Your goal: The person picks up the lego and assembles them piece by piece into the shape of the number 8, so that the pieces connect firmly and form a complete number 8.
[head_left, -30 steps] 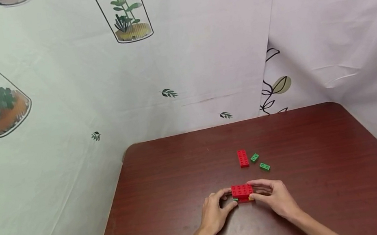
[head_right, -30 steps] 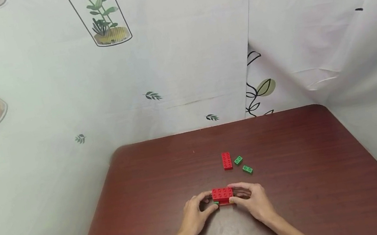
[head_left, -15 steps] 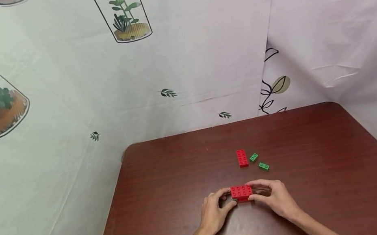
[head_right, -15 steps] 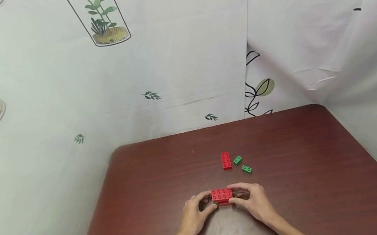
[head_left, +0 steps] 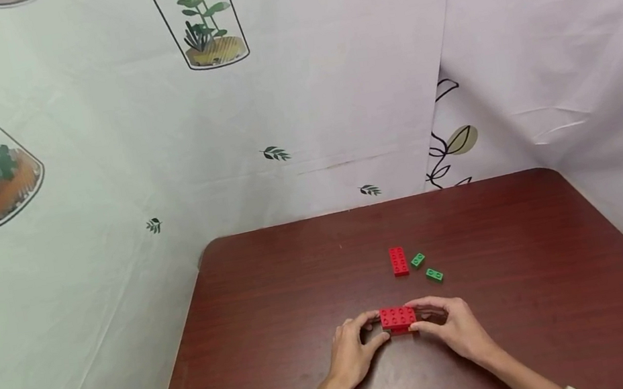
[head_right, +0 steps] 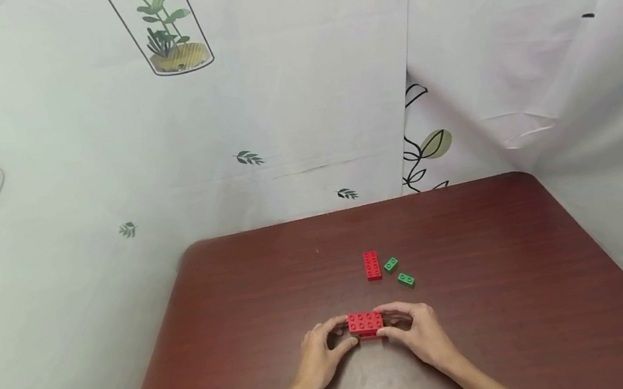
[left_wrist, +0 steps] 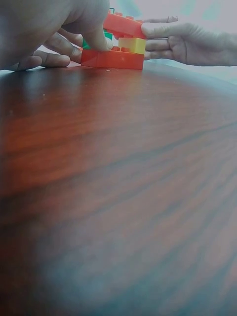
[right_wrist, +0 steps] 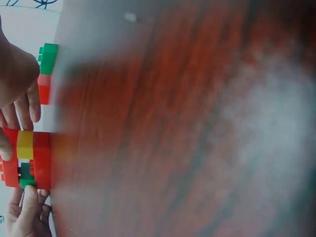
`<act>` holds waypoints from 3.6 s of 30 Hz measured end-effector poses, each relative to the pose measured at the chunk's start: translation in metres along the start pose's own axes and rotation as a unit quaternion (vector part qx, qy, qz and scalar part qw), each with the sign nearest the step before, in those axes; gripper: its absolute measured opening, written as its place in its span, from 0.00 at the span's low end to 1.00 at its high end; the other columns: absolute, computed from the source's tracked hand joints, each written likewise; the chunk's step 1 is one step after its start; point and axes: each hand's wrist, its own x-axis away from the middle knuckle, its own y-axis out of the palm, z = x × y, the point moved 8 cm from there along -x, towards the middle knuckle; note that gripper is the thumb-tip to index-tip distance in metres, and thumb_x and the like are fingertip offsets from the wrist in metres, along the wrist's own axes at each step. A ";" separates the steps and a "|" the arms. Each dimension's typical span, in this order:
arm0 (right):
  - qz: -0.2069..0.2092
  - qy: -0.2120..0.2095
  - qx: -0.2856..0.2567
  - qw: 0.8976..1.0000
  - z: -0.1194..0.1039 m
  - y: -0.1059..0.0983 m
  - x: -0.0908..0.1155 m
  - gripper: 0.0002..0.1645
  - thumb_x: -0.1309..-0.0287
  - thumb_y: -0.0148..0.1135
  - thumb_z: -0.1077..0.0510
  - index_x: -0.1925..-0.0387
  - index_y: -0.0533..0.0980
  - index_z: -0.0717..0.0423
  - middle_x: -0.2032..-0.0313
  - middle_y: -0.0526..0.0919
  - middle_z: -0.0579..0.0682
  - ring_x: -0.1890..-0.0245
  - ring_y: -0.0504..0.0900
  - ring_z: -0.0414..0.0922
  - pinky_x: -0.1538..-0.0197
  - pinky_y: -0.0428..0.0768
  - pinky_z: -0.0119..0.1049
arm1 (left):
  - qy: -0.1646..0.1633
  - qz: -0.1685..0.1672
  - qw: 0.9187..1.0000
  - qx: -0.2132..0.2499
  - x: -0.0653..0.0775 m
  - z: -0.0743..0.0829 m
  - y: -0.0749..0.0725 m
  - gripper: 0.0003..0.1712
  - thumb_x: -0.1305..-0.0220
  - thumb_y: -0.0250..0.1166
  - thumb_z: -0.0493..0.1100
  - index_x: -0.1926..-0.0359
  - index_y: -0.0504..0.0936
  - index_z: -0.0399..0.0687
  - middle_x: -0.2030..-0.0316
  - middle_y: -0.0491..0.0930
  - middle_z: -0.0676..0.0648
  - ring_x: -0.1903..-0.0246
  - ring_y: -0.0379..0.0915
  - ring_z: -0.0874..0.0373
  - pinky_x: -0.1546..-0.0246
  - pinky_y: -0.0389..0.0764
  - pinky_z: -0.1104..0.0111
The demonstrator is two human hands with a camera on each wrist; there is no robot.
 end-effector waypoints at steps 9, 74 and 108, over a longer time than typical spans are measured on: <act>-0.001 -0.009 0.003 1.000 0.000 0.001 0.000 0.22 0.46 0.81 0.61 0.48 0.87 0.55 0.54 0.92 0.52 0.54 0.90 0.43 0.53 0.87 0.41 | 0.003 0.004 1.000 0.001 0.001 0.001 -0.002 0.21 0.37 0.79 0.51 0.45 0.90 0.56 0.58 0.88 0.57 0.60 0.80 0.64 0.57 0.78 0.63; -0.035 -0.002 0.061 0.998 0.000 0.000 -0.006 0.21 0.44 0.81 0.58 0.48 0.88 0.54 0.56 0.92 0.52 0.65 0.89 0.39 0.63 0.85 0.35 | 0.070 0.039 0.994 0.071 -0.003 0.013 -0.016 0.22 0.39 0.79 0.50 0.43 0.90 0.61 0.66 0.84 0.56 0.66 0.76 0.62 0.64 0.76 0.71; 0.041 -0.058 0.109 0.991 -0.008 -0.045 -0.013 0.19 0.46 0.80 0.69 0.52 0.88 0.56 0.66 0.90 0.46 0.72 0.80 0.36 0.70 0.77 0.29 | 0.056 -0.015 0.998 0.037 -0.008 0.008 -0.012 0.24 0.40 0.80 0.52 0.42 0.89 0.60 0.55 0.89 0.55 0.58 0.80 0.61 0.53 0.77 0.63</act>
